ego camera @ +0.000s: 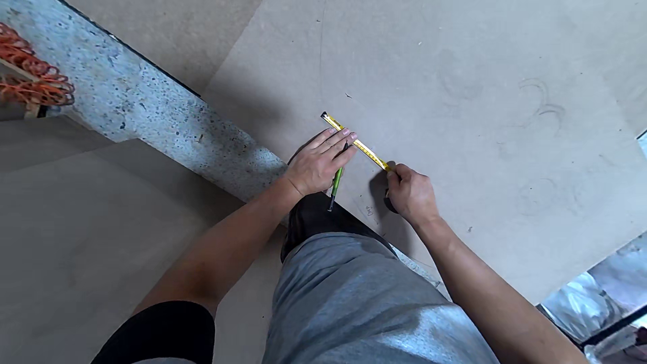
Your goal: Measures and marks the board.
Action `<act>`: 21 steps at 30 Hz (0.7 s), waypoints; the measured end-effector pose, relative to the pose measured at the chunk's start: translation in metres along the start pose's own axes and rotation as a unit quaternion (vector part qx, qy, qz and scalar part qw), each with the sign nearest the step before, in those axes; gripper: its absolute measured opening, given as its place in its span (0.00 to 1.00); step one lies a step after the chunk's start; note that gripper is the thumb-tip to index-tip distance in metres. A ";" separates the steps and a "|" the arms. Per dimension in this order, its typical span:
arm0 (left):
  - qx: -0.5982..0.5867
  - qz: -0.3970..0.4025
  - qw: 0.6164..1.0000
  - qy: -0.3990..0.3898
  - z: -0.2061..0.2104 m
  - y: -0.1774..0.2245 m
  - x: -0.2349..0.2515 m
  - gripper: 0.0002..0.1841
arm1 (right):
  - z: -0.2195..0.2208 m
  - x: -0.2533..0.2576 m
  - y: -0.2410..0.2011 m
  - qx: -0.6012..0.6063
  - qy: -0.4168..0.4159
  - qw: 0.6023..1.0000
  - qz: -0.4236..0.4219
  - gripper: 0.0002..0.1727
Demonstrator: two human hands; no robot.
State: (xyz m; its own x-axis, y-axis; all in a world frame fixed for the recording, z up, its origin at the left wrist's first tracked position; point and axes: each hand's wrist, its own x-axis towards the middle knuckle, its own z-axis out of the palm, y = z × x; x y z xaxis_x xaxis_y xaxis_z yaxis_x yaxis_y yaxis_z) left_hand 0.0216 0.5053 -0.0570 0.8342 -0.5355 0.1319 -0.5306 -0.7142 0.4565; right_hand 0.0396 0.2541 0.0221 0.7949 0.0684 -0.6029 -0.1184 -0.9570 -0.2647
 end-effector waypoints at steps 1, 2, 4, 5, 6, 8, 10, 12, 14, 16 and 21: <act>-0.003 -0.001 1.000 -0.003 0.000 0.000 0.000 0.22 | 0.000 0.000 0.000 -0.003 0.001 1.000 0.000 0.14; -0.006 -0.001 1.000 -0.004 -0.001 0.000 -0.001 0.22 | 0.000 0.000 0.000 -0.005 0.002 1.000 -0.001 0.14; -0.014 0.000 1.000 0.002 0.000 -0.001 0.000 0.21 | -0.001 -0.002 -0.001 -0.003 0.010 1.000 -0.002 0.14; -0.018 0.001 1.000 0.004 0.000 -0.001 0.000 0.21 | -0.001 -0.004 -0.001 0.000 0.018 1.000 -0.006 0.13; -0.020 0.001 1.000 0.003 0.000 -0.001 0.001 0.21 | -0.001 -0.006 -0.001 0.002 0.022 1.000 -0.008 0.13; -0.025 0.000 1.000 0.006 0.000 -0.001 -0.001 0.21 | 0.000 -0.007 -0.001 0.000 0.023 1.000 -0.009 0.13; -0.033 -0.001 0.999 0.007 0.000 -0.001 -0.002 0.21 | -0.001 -0.007 -0.001 -0.002 0.017 1.000 -0.008 0.13; -0.033 -0.001 0.999 0.009 0.000 -0.001 -0.001 0.21 | -0.001 -0.006 0.000 -0.004 0.015 1.000 -0.007 0.13; -0.032 -0.001 0.999 0.007 -0.001 -0.001 -0.001 0.20 | 0.000 -0.005 0.001 -0.006 0.019 1.000 -0.007 0.13; -0.035 -0.002 0.999 0.009 -0.001 -0.001 -0.002 0.20 | 0.001 -0.005 0.001 -0.005 0.021 1.000 -0.008 0.13; -0.041 -0.002 0.999 0.004 -0.002 -0.002 -0.001 0.19 | 0.003 -0.006 0.001 0.000 0.025 1.000 -0.006 0.12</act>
State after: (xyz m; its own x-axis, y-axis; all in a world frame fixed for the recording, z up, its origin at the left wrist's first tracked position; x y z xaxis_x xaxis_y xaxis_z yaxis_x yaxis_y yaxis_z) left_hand 0.0220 0.5082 -0.0567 0.8380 -0.5281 0.1373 -0.5130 -0.6770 0.5278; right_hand 0.0331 0.2534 0.0235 0.8253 0.0653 -0.5610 -0.1092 -0.9561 -0.2719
